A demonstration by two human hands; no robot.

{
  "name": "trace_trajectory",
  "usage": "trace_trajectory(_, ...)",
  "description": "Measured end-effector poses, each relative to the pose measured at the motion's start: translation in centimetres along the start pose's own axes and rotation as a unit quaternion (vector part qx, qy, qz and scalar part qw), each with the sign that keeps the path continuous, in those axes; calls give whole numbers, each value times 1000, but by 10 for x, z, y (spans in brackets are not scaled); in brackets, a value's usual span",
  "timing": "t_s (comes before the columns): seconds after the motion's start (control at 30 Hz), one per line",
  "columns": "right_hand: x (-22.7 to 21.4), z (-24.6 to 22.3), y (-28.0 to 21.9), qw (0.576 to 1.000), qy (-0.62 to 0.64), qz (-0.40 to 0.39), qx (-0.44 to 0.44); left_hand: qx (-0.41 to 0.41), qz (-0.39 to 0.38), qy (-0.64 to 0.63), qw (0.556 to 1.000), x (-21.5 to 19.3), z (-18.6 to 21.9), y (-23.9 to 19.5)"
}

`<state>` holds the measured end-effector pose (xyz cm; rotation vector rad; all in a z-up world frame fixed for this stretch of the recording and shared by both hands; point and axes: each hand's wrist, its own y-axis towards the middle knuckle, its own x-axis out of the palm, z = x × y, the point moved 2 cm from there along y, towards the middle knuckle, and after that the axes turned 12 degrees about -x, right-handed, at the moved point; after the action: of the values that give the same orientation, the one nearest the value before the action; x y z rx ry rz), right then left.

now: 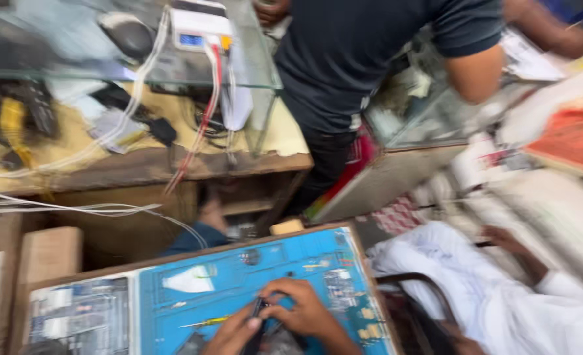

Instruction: The person aligns and snaps a smartphone back cover onto the device chassis, then repeatedly rotates and presses the edges to check the fit. The person handles the phone and back cover by hand on a blue work mat.

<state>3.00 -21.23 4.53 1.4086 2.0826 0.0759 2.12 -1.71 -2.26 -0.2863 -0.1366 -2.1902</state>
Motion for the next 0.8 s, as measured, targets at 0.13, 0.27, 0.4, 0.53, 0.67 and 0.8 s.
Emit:
trace_trajectory(0.13,-11,-11,-8,999,46,10,25,-286,-27,-110,952,15,2,-2)
trace_trajectory(0.27,6,-8,4,1000,3,7,25,-230,-13,-129,964,9,33,-23)
trace_trajectory(0.4,2,-1,-8,999,22,4,30,-283,-35,-129,950,14,38,-23)
trace_trajectory(0.53,0,3,-3,998,40,10,39,-294,-36,-139,945,8,43,-19)
trace_trajectory(0.67,-1,-7,4,998,48,2,34,-303,-39,-142,941,12,47,-18)
trace_trajectory(0.8,-1,-10,4,997,41,1,61,-315,-35,-140,938,14,48,-19)
